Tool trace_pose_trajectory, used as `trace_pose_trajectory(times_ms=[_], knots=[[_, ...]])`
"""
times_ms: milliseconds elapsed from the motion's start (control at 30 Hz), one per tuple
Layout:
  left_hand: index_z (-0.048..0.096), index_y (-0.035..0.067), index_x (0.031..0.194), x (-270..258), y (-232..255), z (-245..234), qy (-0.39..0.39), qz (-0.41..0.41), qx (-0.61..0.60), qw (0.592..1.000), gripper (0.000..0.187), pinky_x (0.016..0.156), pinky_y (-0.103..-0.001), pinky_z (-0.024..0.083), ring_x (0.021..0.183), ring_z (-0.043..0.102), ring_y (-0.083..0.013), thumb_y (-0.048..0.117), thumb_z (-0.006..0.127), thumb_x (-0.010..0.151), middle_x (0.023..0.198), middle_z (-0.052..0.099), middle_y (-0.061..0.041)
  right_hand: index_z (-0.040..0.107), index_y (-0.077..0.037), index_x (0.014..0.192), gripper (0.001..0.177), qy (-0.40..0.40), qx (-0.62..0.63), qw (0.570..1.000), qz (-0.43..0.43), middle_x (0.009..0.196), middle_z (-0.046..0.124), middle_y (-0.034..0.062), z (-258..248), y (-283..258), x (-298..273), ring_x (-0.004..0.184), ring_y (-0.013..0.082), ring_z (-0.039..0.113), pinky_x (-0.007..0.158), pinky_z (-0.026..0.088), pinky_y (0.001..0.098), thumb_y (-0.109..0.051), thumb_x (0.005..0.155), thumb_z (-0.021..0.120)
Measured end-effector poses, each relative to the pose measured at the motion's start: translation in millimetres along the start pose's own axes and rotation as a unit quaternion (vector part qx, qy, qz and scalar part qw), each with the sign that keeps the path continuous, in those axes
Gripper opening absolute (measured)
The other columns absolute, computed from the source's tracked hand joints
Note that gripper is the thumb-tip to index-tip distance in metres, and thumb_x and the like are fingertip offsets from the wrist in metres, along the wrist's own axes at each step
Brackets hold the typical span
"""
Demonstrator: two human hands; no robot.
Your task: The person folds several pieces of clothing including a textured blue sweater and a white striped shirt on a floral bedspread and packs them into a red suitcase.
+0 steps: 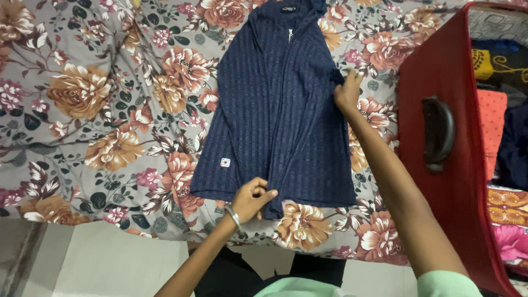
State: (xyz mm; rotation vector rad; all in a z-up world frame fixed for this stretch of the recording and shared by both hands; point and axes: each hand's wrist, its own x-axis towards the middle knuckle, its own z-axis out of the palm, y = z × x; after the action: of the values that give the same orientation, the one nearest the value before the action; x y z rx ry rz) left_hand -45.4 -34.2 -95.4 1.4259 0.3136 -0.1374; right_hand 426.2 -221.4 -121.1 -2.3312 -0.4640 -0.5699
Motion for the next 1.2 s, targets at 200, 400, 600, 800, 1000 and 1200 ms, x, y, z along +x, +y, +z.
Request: trace_pose_trajectory(times_ms=[200, 400, 600, 800, 1000, 1200], knots=[[0.063, 0.000, 0.097, 5, -14, -12, -0.002, 0.034, -0.024, 0.999, 0.025, 0.039, -0.023, 0.045, 0.046, 0.055, -0.0048, 0.022, 0.075, 0.094, 0.065, 0.062, 0.001, 0.073, -0.003, 0.107, 0.033, 0.069, -0.084, 0.980, -0.167, 0.100, 0.076, 0.0156, -20, -44, 23, 0.096, 0.0340, 0.068, 0.088, 0.052, 0.0453, -0.013, 0.076, 0.076], [0.063, 0.003, 0.099, 8, 2, -13, 0.016, -0.029, 0.045, 0.998, 0.026, 0.040, -0.025, 0.045, 0.043, 0.057, -0.0077, 0.023, 0.076, 0.090, 0.059, 0.064, -0.001, 0.078, -0.008, 0.100, 0.011, 0.117, 0.012, 0.993, -0.031, 0.090, 0.077, 0.0094, -66, -2, 54, 0.079, 0.0236, 0.075, 0.073, 0.056, 0.0387, -0.007, 0.092, 0.071], [0.066, 0.007, 0.108, 7, 20, -3, 0.103, 0.020, 0.261, 0.960, 0.037, 0.047, -0.028, 0.048, 0.048, 0.062, -0.0110, 0.028, 0.082, 0.082, 0.063, 0.068, -0.005, 0.069, -0.003, 0.122, 0.031, 0.074, 0.043, 0.994, -0.068, 0.117, 0.073, 0.0184, -75, 21, 35, 0.105, 0.0294, 0.070, 0.090, 0.053, 0.0411, -0.008, 0.091, 0.074], [0.066, 0.004, 0.101, 10, 9, -2, 0.092, 0.018, 0.276, 0.957, 0.037, 0.054, -0.033, 0.049, 0.056, 0.061, -0.0163, 0.030, 0.085, 0.084, 0.072, 0.069, -0.008, 0.057, -0.008, 0.141, 0.062, -0.156, 0.010, 0.984, -0.086, 0.113, 0.067, 0.0224, -55, -1, 31, 0.100, 0.0387, 0.065, 0.088, 0.051, 0.0465, -0.004, 0.081, 0.068], [0.064, 0.011, 0.113, 0, 24, -28, 0.102, -0.016, 0.276, 0.956, 0.044, 0.057, -0.032, 0.054, 0.061, 0.067, -0.0137, 0.029, 0.083, 0.078, 0.074, 0.070, -0.002, 0.076, -0.013, 0.118, 0.032, -0.153, -0.125, 0.969, -0.148, 0.105, 0.072, 0.0178, -46, 43, 49, 0.096, 0.0354, 0.068, 0.085, 0.053, 0.0465, -0.001, 0.091, 0.063], [0.073, 0.015, 0.109, 54, 40, -83, 0.233, 0.124, 0.240, 0.934, 0.028, 0.062, -0.028, 0.055, 0.066, 0.067, -0.0116, 0.032, 0.078, 0.088, 0.075, 0.072, -0.002, 0.070, 0.002, 0.119, 0.025, -0.012, 0.179, 0.980, -0.088, 0.109, 0.071, 0.0157, -20, 72, 73, 0.094, 0.0188, 0.066, 0.084, 0.054, 0.0340, 0.000, 0.098, 0.059]])
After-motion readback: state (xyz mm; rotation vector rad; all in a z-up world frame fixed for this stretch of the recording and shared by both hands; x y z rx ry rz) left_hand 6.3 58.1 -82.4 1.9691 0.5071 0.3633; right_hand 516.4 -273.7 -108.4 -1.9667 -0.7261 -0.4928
